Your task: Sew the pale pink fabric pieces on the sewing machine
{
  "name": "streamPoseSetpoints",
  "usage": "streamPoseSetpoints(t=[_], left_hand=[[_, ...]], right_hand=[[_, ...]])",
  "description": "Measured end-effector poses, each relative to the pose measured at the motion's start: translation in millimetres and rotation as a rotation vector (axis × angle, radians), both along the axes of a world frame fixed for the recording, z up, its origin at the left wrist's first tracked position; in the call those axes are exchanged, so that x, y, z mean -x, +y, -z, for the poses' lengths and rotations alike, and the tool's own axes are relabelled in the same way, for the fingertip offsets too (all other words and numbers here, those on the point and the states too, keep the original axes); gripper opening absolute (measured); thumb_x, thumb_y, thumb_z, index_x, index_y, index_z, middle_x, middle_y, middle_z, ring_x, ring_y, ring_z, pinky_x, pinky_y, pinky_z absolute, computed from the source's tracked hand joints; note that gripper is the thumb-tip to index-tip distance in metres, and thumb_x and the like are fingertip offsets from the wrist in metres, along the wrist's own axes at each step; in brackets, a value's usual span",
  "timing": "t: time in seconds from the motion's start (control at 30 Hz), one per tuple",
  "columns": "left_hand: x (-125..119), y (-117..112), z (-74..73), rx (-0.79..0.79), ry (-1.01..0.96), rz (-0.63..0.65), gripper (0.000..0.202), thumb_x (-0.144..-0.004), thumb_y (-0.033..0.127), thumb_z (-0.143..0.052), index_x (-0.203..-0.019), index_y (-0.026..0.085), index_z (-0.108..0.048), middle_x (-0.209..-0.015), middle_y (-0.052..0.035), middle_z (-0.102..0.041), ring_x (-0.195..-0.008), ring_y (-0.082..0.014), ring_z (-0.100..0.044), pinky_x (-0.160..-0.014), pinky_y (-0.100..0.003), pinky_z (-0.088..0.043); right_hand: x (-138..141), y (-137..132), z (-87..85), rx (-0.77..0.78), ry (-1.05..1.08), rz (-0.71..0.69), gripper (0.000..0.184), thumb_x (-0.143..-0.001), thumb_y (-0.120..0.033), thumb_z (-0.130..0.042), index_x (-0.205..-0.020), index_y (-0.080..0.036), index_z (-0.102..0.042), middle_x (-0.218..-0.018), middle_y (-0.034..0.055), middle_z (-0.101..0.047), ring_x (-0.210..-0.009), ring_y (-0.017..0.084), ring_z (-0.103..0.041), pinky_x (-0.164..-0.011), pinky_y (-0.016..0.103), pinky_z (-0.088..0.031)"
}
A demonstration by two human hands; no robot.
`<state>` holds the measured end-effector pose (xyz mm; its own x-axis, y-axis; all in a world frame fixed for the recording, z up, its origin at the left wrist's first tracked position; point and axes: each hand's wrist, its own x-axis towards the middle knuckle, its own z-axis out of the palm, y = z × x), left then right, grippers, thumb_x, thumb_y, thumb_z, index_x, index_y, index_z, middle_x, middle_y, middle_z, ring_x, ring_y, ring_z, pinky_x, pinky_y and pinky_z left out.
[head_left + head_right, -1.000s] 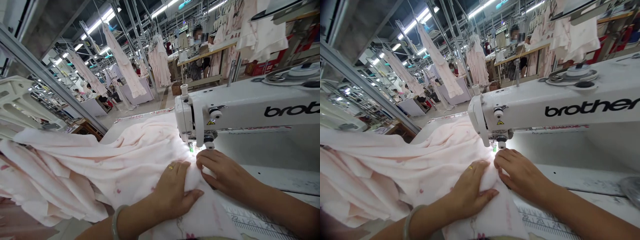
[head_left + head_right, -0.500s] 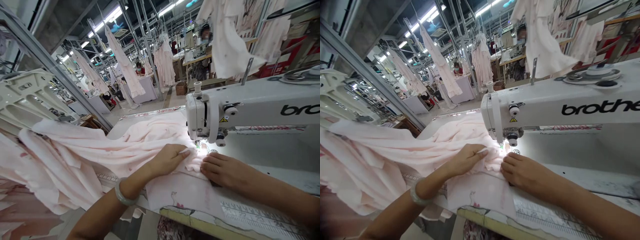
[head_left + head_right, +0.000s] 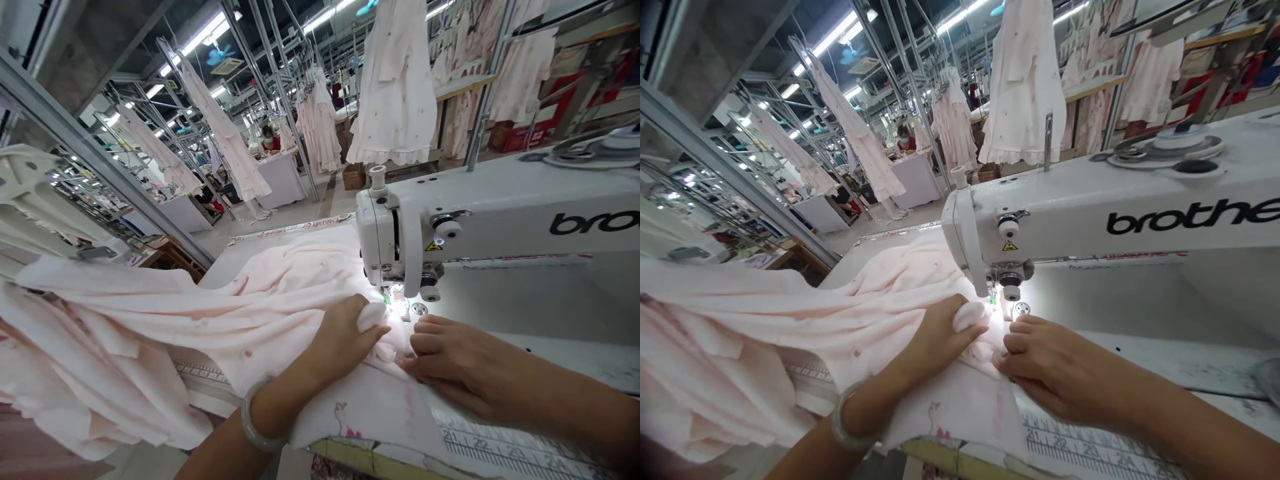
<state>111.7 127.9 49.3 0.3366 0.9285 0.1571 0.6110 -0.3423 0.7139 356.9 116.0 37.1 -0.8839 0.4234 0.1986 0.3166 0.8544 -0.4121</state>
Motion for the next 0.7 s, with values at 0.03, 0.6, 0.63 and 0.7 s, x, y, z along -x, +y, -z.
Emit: streamPoseSetpoints(t=[0.03,0.6,0.63,0.7], left_hand=[[-0.5,-2.0,2.2,-0.08,0.043,0.037,0.021,-0.093,0.026,-0.067,-0.079,0.02,-0.053,-0.078,0.0009,-0.059,-0.076,-0.0172,-0.055,-0.069,-0.029,-0.041],[-2.0,-6.4,19.9,-0.598,0.432,0.425,0.025,-0.092,0.009,-0.055,-0.11,0.014,-0.072,-0.112,-0.01,-0.074,-0.108,-0.0239,-0.065,-0.104,-0.038,-0.05],[-1.7,-6.3,19.9,-0.592,0.431,0.428,0.026,-0.093,0.008,-0.054,-0.111,0.014,-0.072,-0.111,-0.01,-0.074,-0.106,-0.0235,-0.066,-0.102,-0.037,-0.051],[-0.7,-6.0,20.0,-0.58,0.414,0.435,0.027,-0.095,0.009,-0.053,-0.114,0.013,-0.071,-0.111,-0.0097,-0.075,-0.111,-0.0239,-0.066,-0.105,-0.038,-0.05]], right_hand=[[0.1,1.2,0.2,0.007,0.002,-0.001,0.029,-0.113,-0.022,-0.04,-0.094,-0.021,-0.062,-0.085,0.0035,-0.058,-0.082,0.022,-0.052,-0.077,0.039,-0.037],[-6.2,19.2,5.9,-0.374,0.277,0.142,0.024,-0.114,-0.023,-0.044,-0.11,-0.02,-0.068,-0.104,0.0041,-0.075,-0.089,0.019,-0.066,-0.085,0.036,-0.043],[-6.3,21.6,7.9,-0.405,0.267,0.163,0.026,-0.115,-0.025,-0.043,-0.123,-0.02,-0.067,-0.117,0.0051,-0.076,-0.097,0.018,-0.069,-0.088,0.036,-0.045],[-6.3,25.7,13.3,-0.425,0.216,0.189,0.031,-0.116,-0.032,-0.042,-0.136,-0.022,-0.063,-0.131,0.0039,-0.075,-0.105,0.018,-0.072,-0.09,0.037,-0.047]])
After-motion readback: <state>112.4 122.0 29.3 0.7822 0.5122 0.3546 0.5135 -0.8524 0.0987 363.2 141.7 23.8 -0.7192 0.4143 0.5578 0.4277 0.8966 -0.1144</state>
